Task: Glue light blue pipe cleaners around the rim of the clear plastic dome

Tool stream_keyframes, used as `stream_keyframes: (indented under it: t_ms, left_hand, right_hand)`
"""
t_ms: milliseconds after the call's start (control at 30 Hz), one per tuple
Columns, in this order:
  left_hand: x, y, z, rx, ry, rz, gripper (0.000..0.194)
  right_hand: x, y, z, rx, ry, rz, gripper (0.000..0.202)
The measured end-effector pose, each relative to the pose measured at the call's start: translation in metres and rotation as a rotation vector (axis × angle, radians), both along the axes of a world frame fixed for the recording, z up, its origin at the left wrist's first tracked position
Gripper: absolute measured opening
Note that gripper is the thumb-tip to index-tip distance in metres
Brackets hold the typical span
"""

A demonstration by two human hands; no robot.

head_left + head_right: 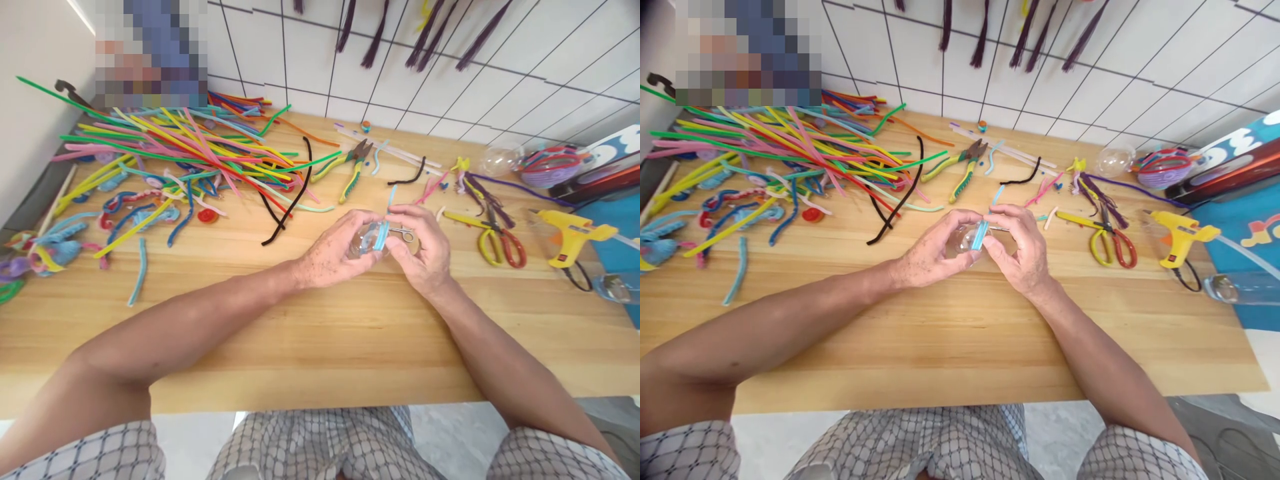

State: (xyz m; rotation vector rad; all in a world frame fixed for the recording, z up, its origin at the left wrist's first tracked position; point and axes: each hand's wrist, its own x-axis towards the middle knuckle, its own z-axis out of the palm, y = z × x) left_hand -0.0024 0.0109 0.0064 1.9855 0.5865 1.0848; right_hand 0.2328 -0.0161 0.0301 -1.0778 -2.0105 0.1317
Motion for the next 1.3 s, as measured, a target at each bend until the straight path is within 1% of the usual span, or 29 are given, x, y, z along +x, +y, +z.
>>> stream_keyframes:
  t_ms: [167,267,433,700,900,1067,1300]
  left_hand:
    - [0.0000,0.0000,-0.0001,0.021,-0.001,0.002,0.053]
    - [-0.0003,0.0000,0.0005,0.039,0.006,0.001,0.052]
    - [-0.0008,0.0003,-0.0003,0.033,0.009,-0.004,0.052]
    - [-0.0007,0.0002,-0.0022,0.041,-0.015,-0.007,0.053]
    - [0.0008,0.0009,-0.0052,0.062,-0.015,-0.003,0.054]
    - [0.0018,0.0015,-0.0074,0.084,-0.025,-0.005,0.055]
    - [0.0007,0.0027,-0.0065,0.100,-0.027,-0.029,0.055]
  right_hand:
    - [-0.0016,-0.0003,0.0000,-0.032,0.014,-0.006,0.028]
    - [-0.0010,-0.0009,-0.0003,-0.018,0.018,-0.006,0.028]
    - [-0.0003,-0.0013,-0.0007,-0.041,0.010,-0.022,0.027]
    - [-0.0026,-0.0003,-0.0024,-0.053,0.084,-0.009,0.024]
    - [-0.0036,-0.0012,-0.0023,-0.105,0.093,-0.014,0.025]
    - [-0.0044,-0.0020,-0.0036,-0.124,0.111,-0.005,0.026]
    - [-0.0068,-0.0021,-0.0078,-0.124,0.160,0.030,0.023]
